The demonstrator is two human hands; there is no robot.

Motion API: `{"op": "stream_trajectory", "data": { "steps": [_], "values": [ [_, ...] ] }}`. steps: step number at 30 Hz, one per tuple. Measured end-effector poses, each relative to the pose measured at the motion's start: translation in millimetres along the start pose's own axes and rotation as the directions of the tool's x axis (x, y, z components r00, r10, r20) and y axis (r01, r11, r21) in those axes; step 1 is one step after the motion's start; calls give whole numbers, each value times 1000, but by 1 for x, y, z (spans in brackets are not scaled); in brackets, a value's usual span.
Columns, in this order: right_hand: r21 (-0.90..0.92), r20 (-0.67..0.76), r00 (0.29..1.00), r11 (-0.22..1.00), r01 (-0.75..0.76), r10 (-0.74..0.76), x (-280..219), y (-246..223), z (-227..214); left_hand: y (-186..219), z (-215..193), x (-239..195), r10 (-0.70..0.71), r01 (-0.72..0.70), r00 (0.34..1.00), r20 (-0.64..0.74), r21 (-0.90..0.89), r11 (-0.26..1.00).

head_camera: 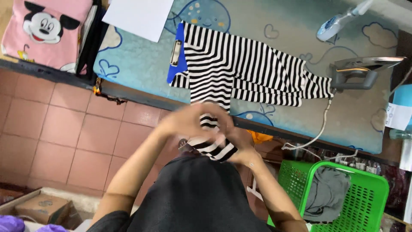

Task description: Ironing a striped long-sleeved shirt on an ironing board and then folding it using a guide board.

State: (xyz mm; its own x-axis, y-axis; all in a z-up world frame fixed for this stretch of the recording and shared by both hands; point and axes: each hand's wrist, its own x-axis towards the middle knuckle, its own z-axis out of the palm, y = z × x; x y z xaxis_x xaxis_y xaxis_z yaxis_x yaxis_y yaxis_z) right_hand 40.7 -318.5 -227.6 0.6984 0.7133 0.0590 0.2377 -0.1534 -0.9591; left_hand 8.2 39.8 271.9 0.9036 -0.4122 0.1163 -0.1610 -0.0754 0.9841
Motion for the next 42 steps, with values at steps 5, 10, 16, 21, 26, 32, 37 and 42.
{"op": "stream_trajectory", "data": {
  "steps": [5,10,16,21,26,32,37,42],
  "values": [
    [122,-84,995,991,61,-51,-35,-88,-55,-161,-75,96,6,81,982,-190,445,892],
    [269,-164,978,948,171,-130,-8,-180,-124,-312,-145,136,-343,313,914,-216,914,259],
    [457,-263,940,830,320,-218,74,-325,-202,-313,-185,123,-360,257,913,-190,955,150],
    [617,-157,964,741,266,-216,93,-364,-231,-290,-204,98,-193,30,981,18,969,246],
    [735,-478,861,615,286,171,128,-342,-240,-283,-205,96,-315,102,948,-51,984,148],
    [776,-631,438,535,335,641,196,-313,-274,-304,-223,114,-357,305,913,-198,912,275],
    [801,-589,333,479,359,736,191,-218,-298,-302,-229,138,-397,429,888,-230,724,540],
    [807,-567,285,453,378,773,194,-251,-285,-328,-229,153,-592,675,684,-427,679,290]
  ]
}}
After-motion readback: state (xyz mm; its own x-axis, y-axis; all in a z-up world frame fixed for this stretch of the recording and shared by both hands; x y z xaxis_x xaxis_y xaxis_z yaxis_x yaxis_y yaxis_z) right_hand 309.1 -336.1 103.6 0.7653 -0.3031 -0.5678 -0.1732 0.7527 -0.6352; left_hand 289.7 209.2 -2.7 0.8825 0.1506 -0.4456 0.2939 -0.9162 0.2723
